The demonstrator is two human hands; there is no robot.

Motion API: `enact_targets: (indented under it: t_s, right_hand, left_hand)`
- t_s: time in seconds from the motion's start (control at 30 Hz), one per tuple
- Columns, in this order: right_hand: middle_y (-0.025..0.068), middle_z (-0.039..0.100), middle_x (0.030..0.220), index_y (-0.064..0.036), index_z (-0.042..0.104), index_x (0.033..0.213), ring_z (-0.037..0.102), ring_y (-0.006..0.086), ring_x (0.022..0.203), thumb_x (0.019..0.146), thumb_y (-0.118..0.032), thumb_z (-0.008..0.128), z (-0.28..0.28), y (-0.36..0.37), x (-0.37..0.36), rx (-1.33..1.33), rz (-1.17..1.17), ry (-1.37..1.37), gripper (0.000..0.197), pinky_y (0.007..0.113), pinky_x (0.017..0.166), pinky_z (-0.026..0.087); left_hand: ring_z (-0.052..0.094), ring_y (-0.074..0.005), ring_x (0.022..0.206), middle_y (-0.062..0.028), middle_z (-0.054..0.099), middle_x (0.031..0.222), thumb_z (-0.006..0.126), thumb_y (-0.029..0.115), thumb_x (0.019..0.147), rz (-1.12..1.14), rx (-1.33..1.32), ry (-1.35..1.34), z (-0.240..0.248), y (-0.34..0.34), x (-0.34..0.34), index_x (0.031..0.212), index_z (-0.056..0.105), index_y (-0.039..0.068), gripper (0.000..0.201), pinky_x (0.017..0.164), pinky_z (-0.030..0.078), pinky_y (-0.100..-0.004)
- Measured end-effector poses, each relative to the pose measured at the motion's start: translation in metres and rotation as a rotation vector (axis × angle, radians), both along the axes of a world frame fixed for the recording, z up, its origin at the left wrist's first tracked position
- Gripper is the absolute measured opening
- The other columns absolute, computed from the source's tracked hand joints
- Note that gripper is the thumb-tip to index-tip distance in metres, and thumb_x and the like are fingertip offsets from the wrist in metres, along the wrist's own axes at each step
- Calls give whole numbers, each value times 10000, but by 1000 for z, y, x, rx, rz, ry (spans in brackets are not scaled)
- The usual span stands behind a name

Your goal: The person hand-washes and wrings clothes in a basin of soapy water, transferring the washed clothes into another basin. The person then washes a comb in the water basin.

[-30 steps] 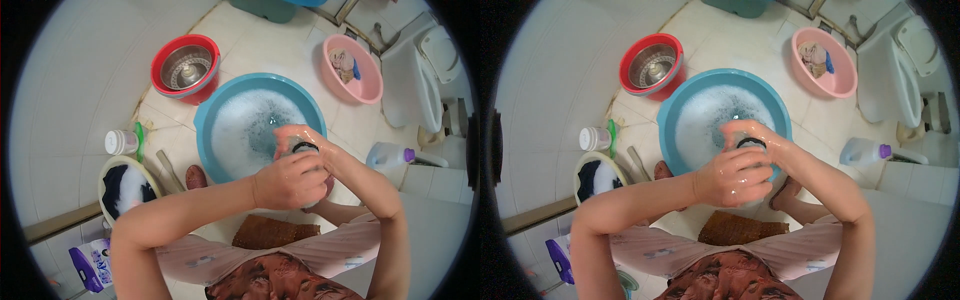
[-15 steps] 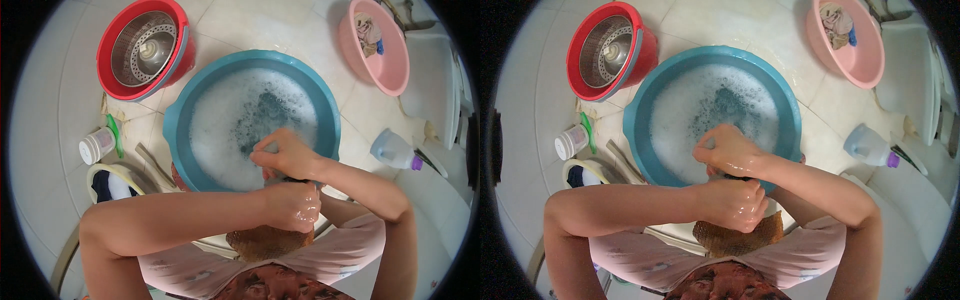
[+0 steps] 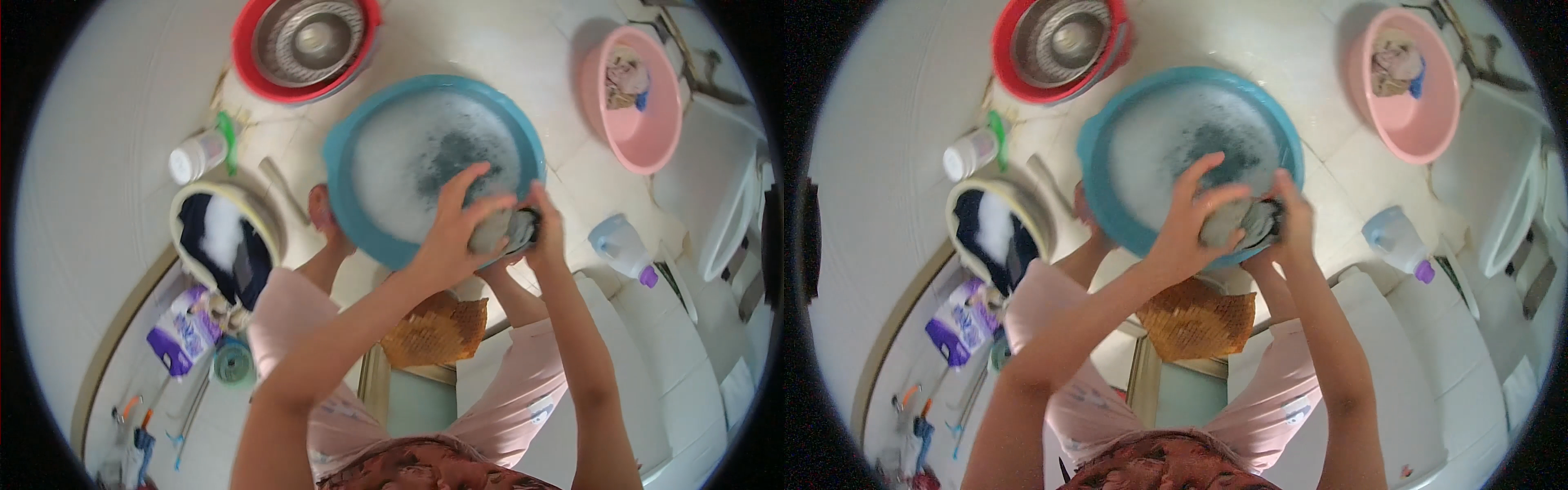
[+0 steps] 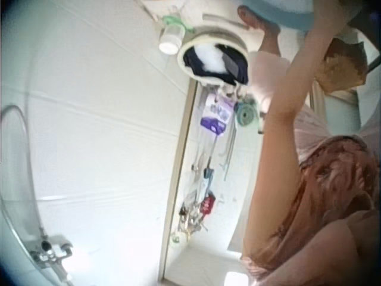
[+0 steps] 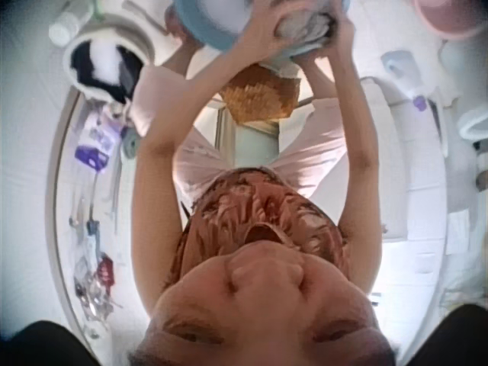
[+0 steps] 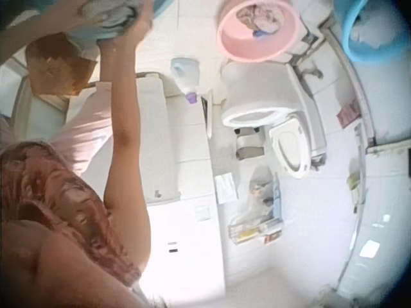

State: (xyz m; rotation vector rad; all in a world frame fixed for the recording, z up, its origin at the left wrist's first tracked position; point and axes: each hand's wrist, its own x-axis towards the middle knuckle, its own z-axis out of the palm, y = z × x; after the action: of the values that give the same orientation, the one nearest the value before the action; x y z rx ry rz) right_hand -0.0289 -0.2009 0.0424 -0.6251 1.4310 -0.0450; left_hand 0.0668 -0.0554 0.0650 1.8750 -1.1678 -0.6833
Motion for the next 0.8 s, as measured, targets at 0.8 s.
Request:
enact_targets:
  t_s: [0.8]
  right_hand:
    - [64, 489, 730, -128, 424, 696, 538, 232, 820, 899, -337, 423, 191, 91, 35, 615, 24, -428, 292, 401, 781, 482]
  left_hand:
    - [531, -284, 996, -87, 567, 999, 665, 90, 628, 127, -564, 288, 199, 56, 8, 823, 582, 43, 217, 965, 378, -414]
